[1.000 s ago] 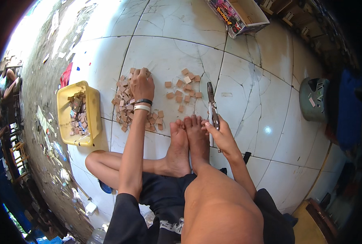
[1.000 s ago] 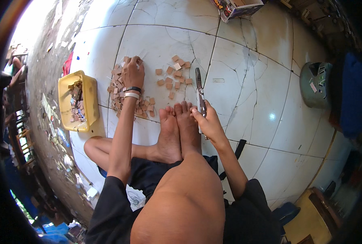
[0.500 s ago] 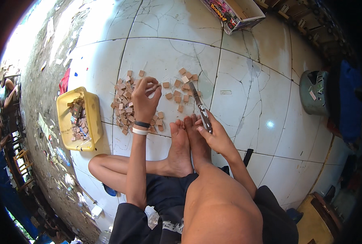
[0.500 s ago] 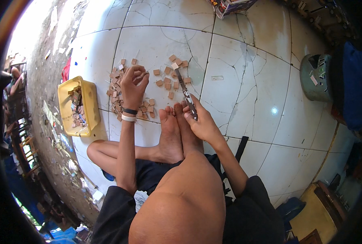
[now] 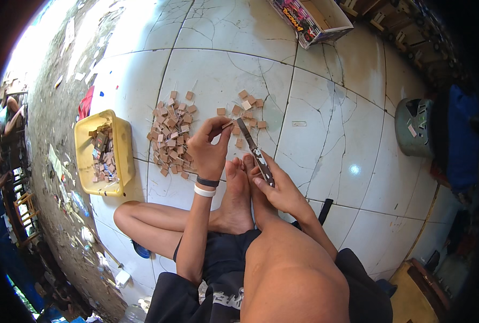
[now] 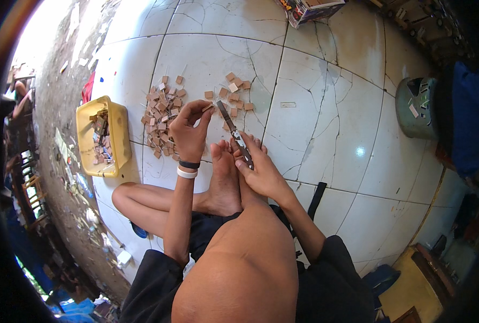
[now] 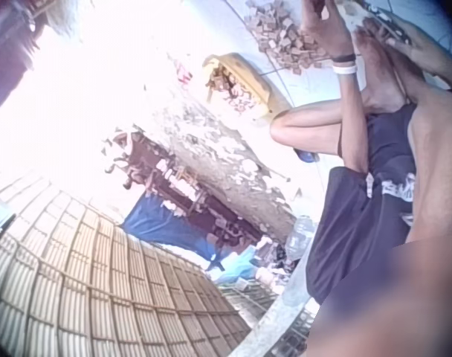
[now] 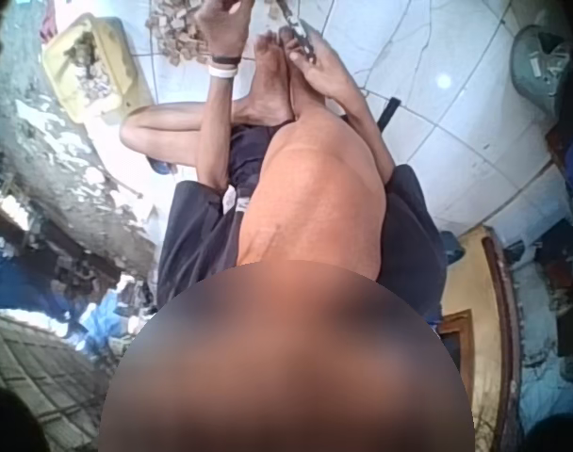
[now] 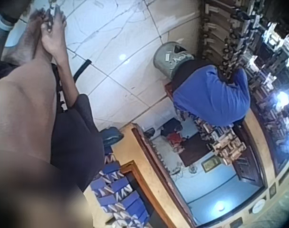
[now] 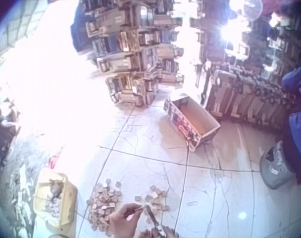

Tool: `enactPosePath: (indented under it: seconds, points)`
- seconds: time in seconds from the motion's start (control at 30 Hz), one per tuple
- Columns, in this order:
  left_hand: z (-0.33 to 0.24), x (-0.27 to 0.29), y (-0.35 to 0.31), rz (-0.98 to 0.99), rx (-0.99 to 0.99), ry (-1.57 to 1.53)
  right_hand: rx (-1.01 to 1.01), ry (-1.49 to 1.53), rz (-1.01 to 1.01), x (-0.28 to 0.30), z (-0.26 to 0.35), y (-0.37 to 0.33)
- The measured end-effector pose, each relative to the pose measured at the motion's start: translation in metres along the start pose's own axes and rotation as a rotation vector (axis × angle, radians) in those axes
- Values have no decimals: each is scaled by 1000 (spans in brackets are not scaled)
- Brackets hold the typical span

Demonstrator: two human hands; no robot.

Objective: The person sits on the floor and uses a utility knife to shave and shape small wooden blocks. They pick up each block, trim its edges, and place it back on the floor among other similar pieces.

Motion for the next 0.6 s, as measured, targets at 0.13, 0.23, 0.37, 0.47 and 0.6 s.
enactPosePath:
  seconds: [0.13, 0.23, 0.37, 0.47, 0.6]
  points:
    - [-2, 2, 0, 56, 15, 7, 55, 42, 6, -1, 4, -1]
    - [-4, 1, 1, 71, -5, 23, 51, 52, 10, -1, 5, 0]
    - [-6, 2, 3, 86, -20, 65, 41, -10, -9, -2, 6, 0]
    - [-5, 3, 3, 83, -17, 52, 37, 3, -3, -2, 7, 0]
    - [-4, 4, 2, 83, 0, 54, 11, 16, 27, -1, 10, -2]
Point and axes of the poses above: each hand's wrist, its own y-axis towards the middle knuckle, its own x-axis out of the back of the hand, z = x × y, the point moved 2 cm from there along y, towards the middle knuckle, and after that the axes turned 9 degrees about -y, right-handed, at the moved point
